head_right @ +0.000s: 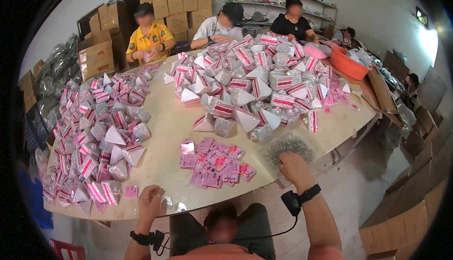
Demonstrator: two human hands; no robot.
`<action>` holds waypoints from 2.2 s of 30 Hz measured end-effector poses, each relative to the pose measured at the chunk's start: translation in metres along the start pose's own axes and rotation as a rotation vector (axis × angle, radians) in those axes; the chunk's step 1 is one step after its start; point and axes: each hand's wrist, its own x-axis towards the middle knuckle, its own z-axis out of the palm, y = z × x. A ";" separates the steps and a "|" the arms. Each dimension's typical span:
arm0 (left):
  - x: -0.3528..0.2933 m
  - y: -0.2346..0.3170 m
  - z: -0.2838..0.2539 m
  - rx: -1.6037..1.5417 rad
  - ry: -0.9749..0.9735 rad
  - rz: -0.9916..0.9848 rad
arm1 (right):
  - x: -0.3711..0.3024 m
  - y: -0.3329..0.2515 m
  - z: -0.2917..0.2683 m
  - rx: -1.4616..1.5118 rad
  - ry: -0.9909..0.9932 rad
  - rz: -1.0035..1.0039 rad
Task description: The person repeatedly picks up small pink cards and clear plastic bags containing colorful beads from a table. They insert the cards into the bags and place the filled bags into a pile. The task is performed by hand in a repetitive assembly line manner.
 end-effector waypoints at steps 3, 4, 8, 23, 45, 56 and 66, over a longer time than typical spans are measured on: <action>0.001 0.001 0.000 0.053 -0.004 0.024 | 0.004 0.007 0.015 -0.040 0.020 -0.028; 0.001 0.000 -0.001 0.081 -0.001 0.040 | 0.005 0.006 0.015 -0.041 0.025 -0.034; 0.000 -0.002 0.001 0.043 -0.008 0.042 | 0.004 0.010 0.019 -0.054 0.067 -0.029; -0.002 -0.011 0.003 -0.059 -0.004 0.045 | 0.006 0.003 -0.015 -0.011 0.121 -0.020; -0.004 0.000 0.009 0.090 0.027 0.167 | 0.013 0.011 -0.016 0.217 0.114 0.053; -0.003 0.011 0.007 0.227 0.034 0.235 | 0.013 0.005 -0.028 0.716 0.103 0.221; 0.020 0.025 0.002 0.165 -0.111 0.052 | 0.017 -0.001 -0.023 0.814 0.038 0.271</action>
